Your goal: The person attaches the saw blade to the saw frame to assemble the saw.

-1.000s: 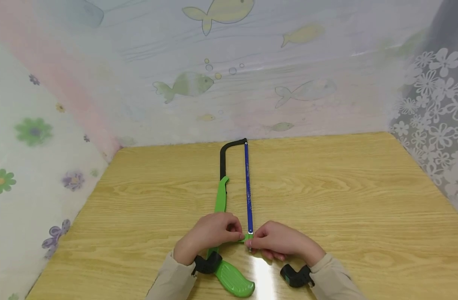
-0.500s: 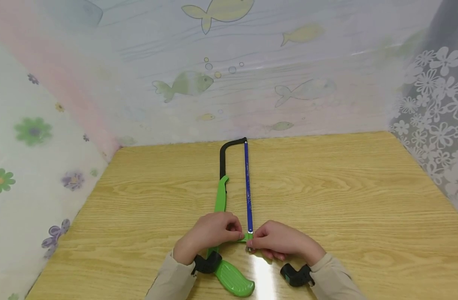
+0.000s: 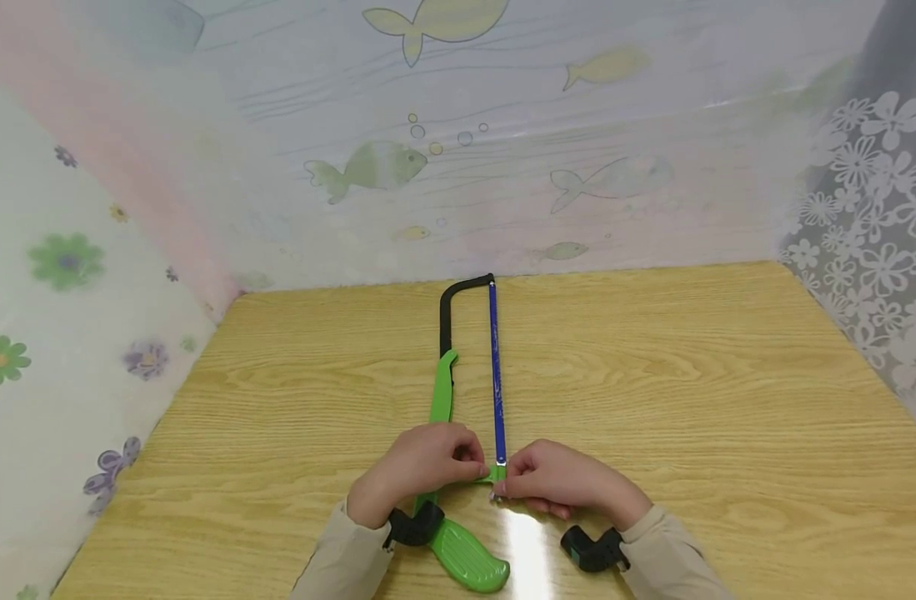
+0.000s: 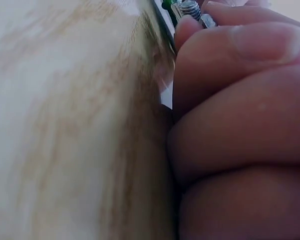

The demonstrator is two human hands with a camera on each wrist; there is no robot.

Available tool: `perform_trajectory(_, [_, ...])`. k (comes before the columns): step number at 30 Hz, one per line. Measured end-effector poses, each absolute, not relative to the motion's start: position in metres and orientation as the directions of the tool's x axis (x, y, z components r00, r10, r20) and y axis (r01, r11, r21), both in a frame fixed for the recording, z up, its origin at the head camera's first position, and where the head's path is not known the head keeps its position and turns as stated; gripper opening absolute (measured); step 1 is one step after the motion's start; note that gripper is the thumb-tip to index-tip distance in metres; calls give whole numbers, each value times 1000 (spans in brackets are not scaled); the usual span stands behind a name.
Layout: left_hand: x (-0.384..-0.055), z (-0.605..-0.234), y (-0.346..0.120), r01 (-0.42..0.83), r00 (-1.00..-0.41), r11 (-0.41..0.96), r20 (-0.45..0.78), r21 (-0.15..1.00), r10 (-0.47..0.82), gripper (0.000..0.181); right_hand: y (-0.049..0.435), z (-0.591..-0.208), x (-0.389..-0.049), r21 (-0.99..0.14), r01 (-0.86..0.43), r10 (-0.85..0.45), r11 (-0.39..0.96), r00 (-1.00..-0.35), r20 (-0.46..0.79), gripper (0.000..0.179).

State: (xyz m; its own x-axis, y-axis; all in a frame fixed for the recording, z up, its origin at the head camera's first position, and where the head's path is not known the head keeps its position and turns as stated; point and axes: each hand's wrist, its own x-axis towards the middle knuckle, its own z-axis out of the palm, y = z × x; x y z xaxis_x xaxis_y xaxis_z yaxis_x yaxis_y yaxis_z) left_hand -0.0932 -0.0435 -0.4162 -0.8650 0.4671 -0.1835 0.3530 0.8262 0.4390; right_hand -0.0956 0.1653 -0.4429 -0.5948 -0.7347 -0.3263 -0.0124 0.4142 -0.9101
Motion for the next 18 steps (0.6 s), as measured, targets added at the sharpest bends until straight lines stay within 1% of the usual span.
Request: perform_trajectory(18, [-92, -413, -44, 357, -865, 823, -176, 443, 470, 13, 166, -439, -94, -915, -17, -730, 404, -609, -311, 33])
